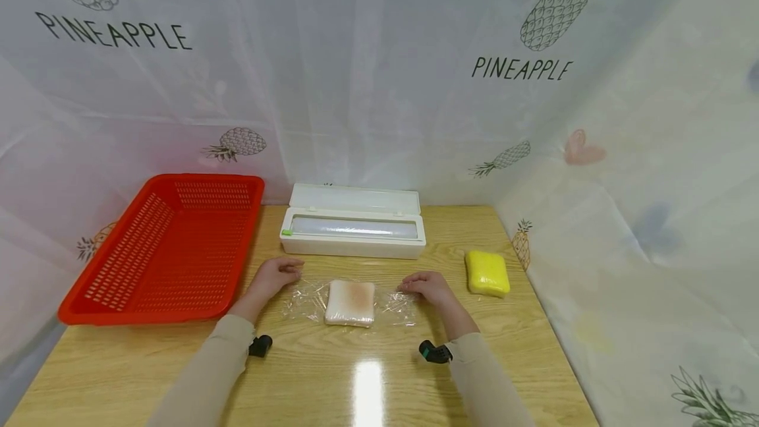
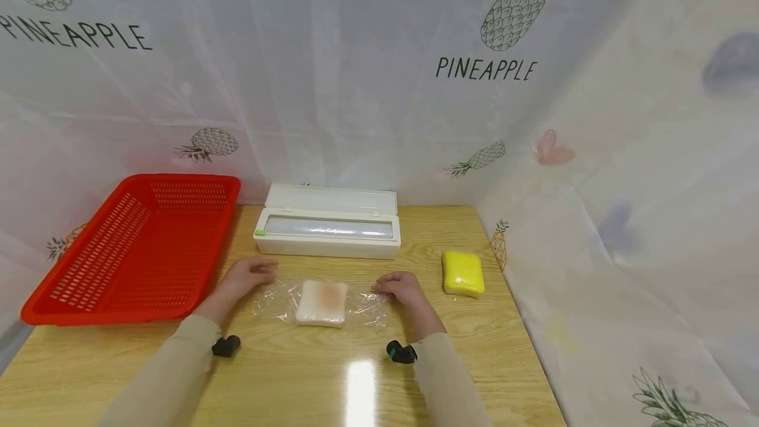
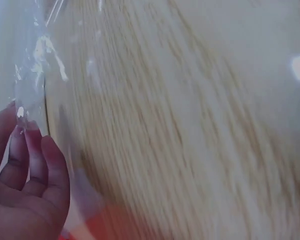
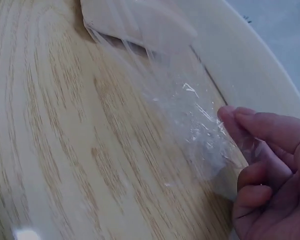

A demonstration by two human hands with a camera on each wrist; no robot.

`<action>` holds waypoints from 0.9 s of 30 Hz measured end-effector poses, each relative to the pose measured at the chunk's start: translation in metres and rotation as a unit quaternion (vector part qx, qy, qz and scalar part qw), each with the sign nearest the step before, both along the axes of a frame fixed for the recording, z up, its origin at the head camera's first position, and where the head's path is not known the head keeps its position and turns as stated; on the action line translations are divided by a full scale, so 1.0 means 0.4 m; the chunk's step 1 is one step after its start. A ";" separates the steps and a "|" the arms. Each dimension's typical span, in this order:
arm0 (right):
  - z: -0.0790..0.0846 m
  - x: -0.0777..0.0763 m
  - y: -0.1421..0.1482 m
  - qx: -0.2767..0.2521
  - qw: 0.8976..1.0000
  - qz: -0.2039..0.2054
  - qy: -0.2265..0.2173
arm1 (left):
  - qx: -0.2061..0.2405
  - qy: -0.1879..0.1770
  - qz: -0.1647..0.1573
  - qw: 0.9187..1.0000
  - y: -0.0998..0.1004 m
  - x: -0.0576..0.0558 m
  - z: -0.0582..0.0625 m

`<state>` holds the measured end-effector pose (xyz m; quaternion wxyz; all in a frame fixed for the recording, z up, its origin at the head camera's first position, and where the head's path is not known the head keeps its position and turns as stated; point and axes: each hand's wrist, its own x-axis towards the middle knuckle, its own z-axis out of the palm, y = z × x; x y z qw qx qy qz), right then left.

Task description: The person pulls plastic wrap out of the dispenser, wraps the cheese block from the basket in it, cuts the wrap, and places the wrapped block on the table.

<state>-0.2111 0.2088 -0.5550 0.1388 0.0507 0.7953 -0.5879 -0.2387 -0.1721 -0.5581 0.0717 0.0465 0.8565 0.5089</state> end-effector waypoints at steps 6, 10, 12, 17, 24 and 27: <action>0.006 0.005 0.016 -0.056 0.998 0.010 -0.018 | -0.061 0.042 -0.011 0.997 -0.013 0.016 0.020; -0.001 0.010 0.023 -0.095 0.995 0.021 -0.031 | -0.073 0.067 -0.006 0.995 -0.024 0.030 0.024; -0.007 0.013 0.027 -0.118 0.992 0.029 -0.030 | -0.073 0.081 -0.001 0.994 -0.028 0.036 0.023; -0.027 0.021 0.044 -0.163 0.986 0.044 -0.005 | -0.061 0.101 0.011 0.993 -0.035 0.047 0.015; -0.058 0.026 0.069 -0.049 0.991 0.101 0.078 | -0.053 0.107 0.007 0.993 -0.037 0.068 0.002; -0.062 0.031 0.069 0.016 0.986 0.118 0.119 | -0.063 0.115 -0.005 0.991 -0.041 0.076 -0.006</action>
